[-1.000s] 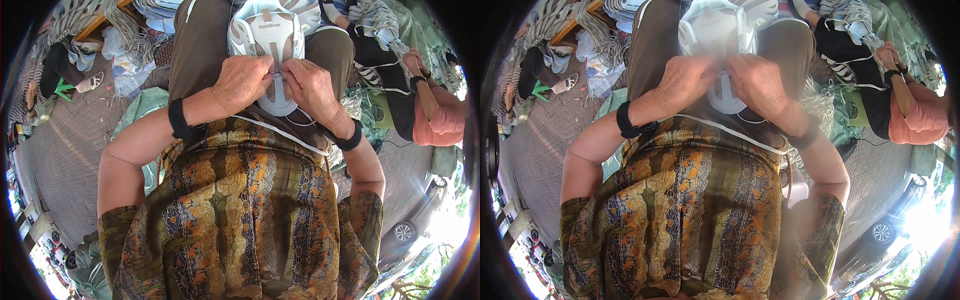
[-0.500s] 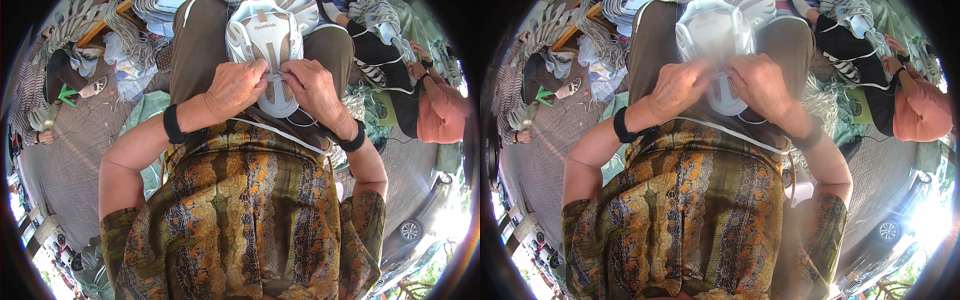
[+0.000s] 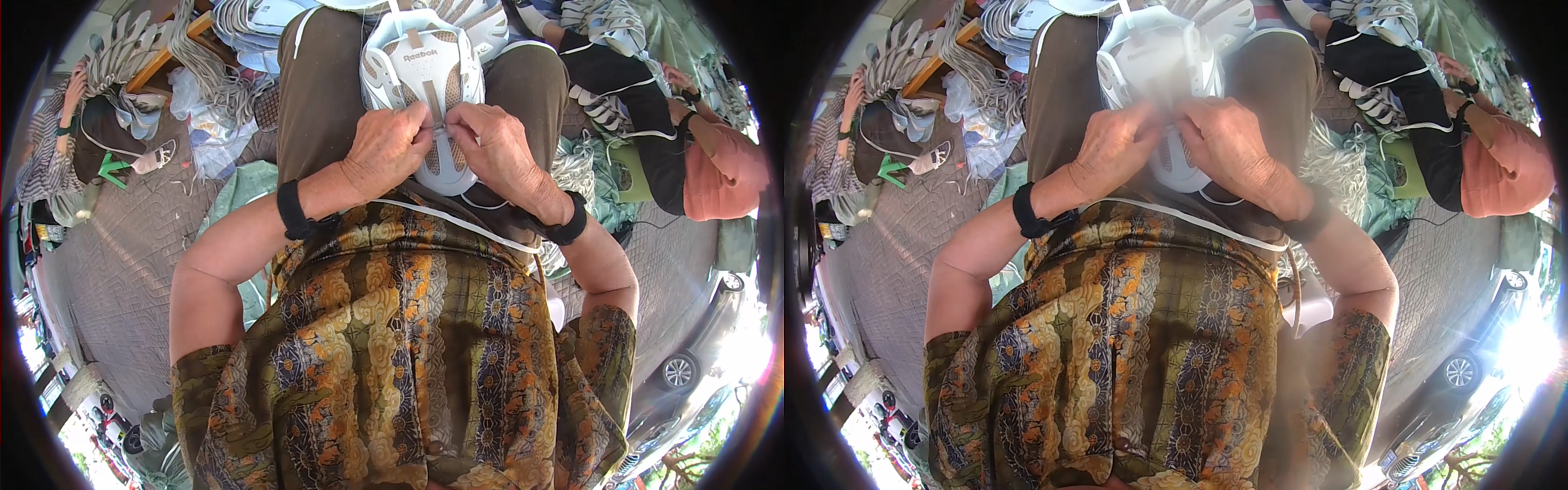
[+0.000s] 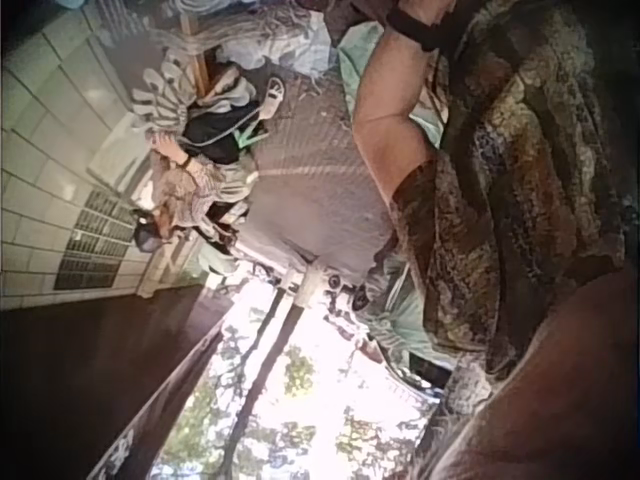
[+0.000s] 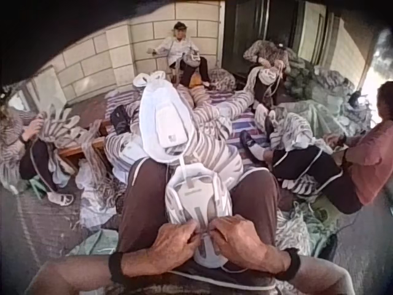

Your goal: The person threads white shoelaces through the eyelets of a white sneaker held on their lap. They pull the laces tight, adjust the tongue, and tie a knot to secure the laces. The person then picks up another pair of laces from a pile on the ground and begins threading them into a second shoe.

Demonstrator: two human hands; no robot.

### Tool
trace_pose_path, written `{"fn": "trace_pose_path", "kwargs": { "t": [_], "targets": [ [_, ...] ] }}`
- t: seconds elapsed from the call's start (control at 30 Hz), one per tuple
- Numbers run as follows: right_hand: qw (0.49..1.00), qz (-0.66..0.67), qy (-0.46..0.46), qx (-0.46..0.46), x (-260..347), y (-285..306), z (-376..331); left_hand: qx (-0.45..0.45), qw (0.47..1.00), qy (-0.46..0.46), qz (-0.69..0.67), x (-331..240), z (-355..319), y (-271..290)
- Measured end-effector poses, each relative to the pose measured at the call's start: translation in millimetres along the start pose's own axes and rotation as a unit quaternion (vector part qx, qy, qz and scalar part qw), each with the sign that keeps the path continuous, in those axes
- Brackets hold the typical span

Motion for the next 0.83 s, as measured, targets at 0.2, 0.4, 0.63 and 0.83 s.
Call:
{"fn": "trace_pose_path", "kwargs": {
  "t": [0.2, 0.4, 0.63, 0.83],
  "targets": [
    [0.957, 0.244, -0.128, 0.087, -13.0, 9.7, -2.4, 0.088, 0.995, 0.004, 0.04, 1.2, -7.8, 24.9],
    [0.896, 0.382, -0.185, 0.134, -18.1, 56.3, -10.0, 0.003, 0.988, 0.04, 0.147, 30.8, -62.8, 107.6],
    [0.849, 0.508, -0.144, 0.018, -23.8, 104.8, -31.7, -0.14, 0.909, 0.226, 0.32, 111.4, -197.4, 226.9],
    [0.842, 0.524, -0.095, -0.09, -10.7, 177.0, -58.9, -0.19, 0.83, 0.373, 0.37, 167.2, -287.5, 276.7]
  ]
}}
Point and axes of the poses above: each hand's wrist, its own z-axis towards the middle knuckle, its own y-axis out of the back of the hand, x = y × z, the point moved 2 cm from there along z, towards the middle knuckle, and after that the axes turned 2 degrees about -x, right-handed, at the moved point
